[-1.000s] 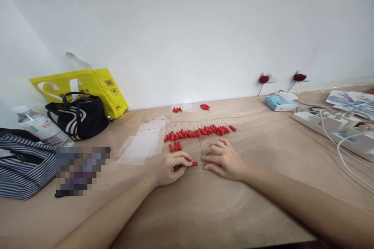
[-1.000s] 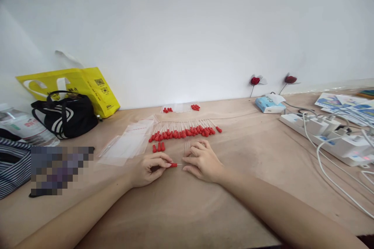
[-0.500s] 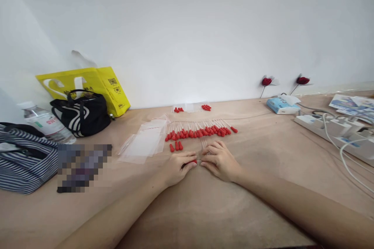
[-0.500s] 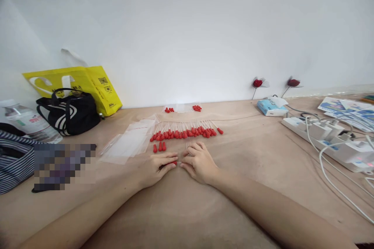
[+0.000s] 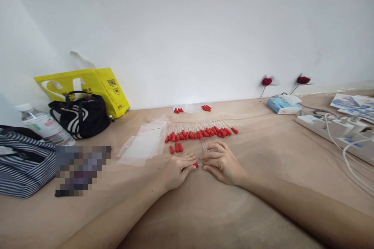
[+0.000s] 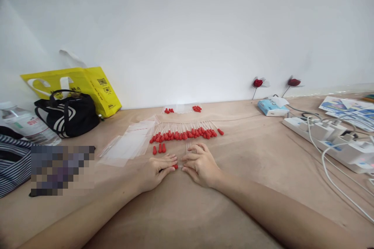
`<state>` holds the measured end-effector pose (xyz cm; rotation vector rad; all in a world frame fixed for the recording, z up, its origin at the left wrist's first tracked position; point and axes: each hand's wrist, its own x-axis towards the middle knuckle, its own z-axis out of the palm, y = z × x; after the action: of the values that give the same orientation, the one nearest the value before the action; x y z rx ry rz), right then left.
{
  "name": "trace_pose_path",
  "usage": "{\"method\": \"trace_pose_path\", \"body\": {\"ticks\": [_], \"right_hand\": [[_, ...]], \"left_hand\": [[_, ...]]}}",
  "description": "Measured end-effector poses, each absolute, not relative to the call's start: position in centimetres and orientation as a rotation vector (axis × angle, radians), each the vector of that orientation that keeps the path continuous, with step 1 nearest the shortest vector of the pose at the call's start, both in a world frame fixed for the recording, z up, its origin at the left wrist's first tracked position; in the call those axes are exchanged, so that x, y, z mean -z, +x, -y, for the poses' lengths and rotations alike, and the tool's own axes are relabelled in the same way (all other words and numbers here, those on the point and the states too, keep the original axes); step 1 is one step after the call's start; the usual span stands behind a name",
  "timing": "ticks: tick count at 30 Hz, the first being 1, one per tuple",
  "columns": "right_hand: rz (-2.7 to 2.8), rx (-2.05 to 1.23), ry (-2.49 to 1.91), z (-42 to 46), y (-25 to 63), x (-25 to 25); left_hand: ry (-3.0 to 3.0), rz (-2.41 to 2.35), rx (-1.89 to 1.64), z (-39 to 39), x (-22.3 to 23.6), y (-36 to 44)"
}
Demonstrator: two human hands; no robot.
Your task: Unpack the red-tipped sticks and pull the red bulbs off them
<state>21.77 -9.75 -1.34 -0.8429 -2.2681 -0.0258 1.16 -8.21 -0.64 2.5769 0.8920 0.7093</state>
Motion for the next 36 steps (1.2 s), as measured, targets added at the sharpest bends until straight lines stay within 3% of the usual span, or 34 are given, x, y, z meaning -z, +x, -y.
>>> {"method": "trace_pose_path", "body": {"ticks": [16,21,27,31,36], "right_hand": [[2.241,-0.005,-0.849,9.8,22.6,1.8],[2.097,0.000,-1.021,9.7,23.7,2.1],[1.859,-0.245,-1.442,7.9,23.9,2.1],[1.836,-0.358,-1.650,6.6,23.7,1.7],[1.878,-0.474,-1.709,5.2,23.0,0.9]], "left_hand": [[2.645,-0.860,-0.733,7.9,1.1,0.7],[2.671,-0.923,-0.928,8.1,1.0,0.5],[2.331,-1.449,-1.109,6.8,-1.1,-1.6],[1.989,-1.811,-1.000,5.3,-1.7,-4.0],[1.768,-1.791,-0.900,4.3,-0.8,-4.5]]}}
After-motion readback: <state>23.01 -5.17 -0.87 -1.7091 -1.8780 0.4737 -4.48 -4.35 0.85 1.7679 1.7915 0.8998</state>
